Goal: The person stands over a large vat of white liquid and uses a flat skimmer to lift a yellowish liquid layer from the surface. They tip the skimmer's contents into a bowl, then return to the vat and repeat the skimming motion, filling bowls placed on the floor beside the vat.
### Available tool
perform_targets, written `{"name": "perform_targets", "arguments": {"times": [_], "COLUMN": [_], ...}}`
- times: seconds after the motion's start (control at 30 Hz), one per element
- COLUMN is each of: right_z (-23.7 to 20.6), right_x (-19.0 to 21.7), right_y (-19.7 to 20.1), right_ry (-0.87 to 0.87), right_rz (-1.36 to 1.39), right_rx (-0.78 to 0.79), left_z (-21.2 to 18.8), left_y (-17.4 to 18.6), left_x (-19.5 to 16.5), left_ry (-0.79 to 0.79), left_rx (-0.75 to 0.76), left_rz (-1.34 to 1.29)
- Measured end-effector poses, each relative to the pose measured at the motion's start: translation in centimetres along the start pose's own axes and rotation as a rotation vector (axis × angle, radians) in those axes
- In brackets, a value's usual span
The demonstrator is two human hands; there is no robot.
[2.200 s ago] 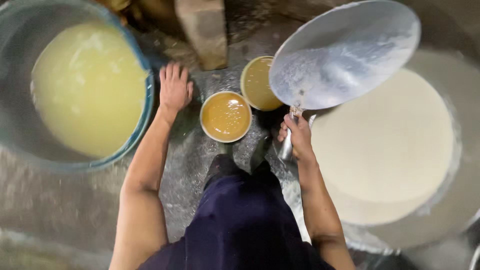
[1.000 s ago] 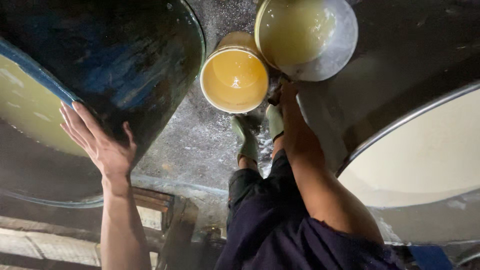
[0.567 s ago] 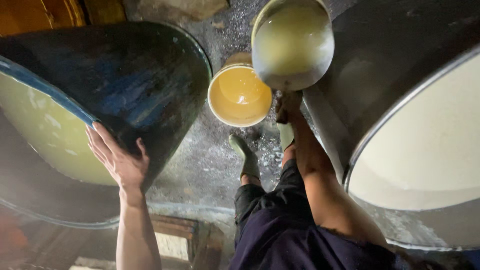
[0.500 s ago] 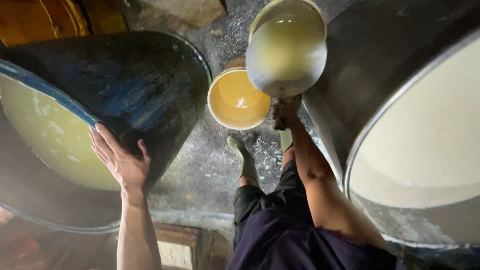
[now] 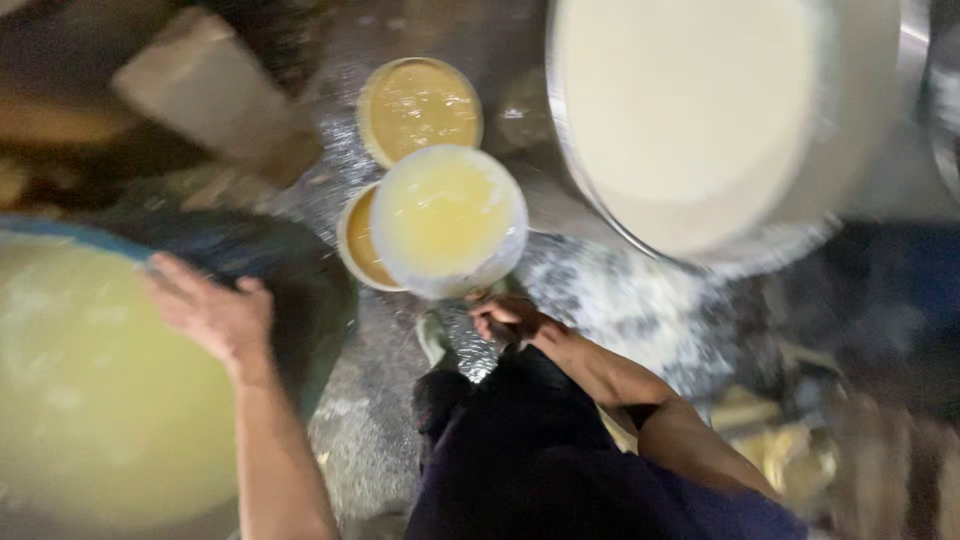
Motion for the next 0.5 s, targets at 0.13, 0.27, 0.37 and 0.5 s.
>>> {"name": "perform_targets", "arguments": {"times": [0.13,0.27,0.37,0.5], "right_z": [-4.0,-9.1,-11.3,-15.6], "right_x": [-7.5,-12.7,-16.0,-21.2], "right_y": [2.3,5.3,8.2,12.6], "right_ry": [-0.054,0.134,0.199,0.289], "right_rz": [0.119,-0.165,-0.121,0.059], "right_rx": [-0.339,-0.469,-0.511,-0.42], "left_z": [-0.4,-0.1,0.3,0.0], "left_y": [-0.3,-1.0,-1.4,-1.6], "left_x": [0.4,0.7,0.5,0.5], "left_ry": [0.008,0.001,-0.048,-0.071], "left_rx": [0.01,0.002,-0.037,-0.046], "left_rz": [-0.021,-0.079,-0.047,-0.017]}}
Point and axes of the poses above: each hand's wrist, its own z-axis towards the middle knuckle, its own y-axis out of the back of the hand, x = y × z, the point moved 5 cm from there along z, towards the middle knuckle, and after that the axes turned 9 degrees about -y, right-handed, at the moved point
